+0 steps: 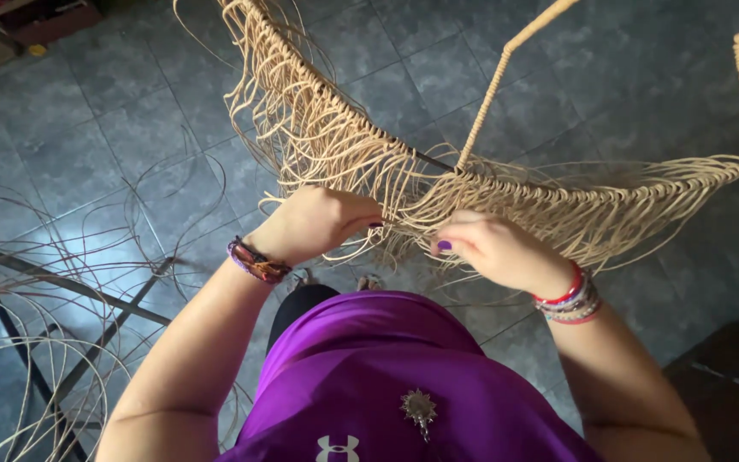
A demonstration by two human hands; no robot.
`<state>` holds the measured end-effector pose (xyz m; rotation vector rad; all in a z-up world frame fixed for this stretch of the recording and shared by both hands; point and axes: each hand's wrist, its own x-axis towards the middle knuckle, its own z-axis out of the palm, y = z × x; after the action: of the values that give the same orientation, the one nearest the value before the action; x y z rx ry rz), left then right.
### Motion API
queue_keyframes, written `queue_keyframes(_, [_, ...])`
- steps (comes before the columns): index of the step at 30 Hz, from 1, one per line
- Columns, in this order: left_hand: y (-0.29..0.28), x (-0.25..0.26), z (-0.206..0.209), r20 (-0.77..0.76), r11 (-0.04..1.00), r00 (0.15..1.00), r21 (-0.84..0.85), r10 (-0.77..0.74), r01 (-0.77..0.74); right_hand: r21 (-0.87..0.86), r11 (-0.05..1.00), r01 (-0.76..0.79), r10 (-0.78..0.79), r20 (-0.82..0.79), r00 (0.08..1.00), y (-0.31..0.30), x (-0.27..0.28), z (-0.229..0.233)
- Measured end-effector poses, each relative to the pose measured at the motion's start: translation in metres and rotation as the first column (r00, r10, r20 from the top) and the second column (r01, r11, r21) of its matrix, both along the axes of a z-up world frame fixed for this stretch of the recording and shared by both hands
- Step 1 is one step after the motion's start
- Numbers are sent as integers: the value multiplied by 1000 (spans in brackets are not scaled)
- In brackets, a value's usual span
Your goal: Weaving natural fibers onto a frame to create a furniture piece
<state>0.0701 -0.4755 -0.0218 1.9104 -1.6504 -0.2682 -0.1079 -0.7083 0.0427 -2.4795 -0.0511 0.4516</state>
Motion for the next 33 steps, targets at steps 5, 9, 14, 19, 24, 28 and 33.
queue_keyframes(5, [0,4,-1,36,999,999,-9,41,-41,-230,973,-13,42,120,992,-6,-12,-42])
queue_keyframes(9, [0,4,2,33,997,997,-24,73,-73,-420,904,83,4,202,979,-10,-21,-78])
queue_keyframes(14, [2,0,5,-25,995,995,-28,94,-95,-370,912,179,-53,326,944,2,-26,-79])
queue_keyframes(19, [6,-23,56,-232,996,972,-80,19,-39,-318,929,188,31,575,818,-20,-7,-64])
queue_keyframes(24, [-17,-63,15,56,702,992,-712,110,-37,84,925,371,-315,716,623,-16,12,-29])
queue_keyframes(28, [-57,-65,-20,62,947,983,-283,174,-150,161,851,501,-455,703,547,2,66,-27])
queue_keyframes(33, [-81,-67,-26,-245,943,916,179,318,-279,-381,784,490,-257,519,815,0,84,-58])
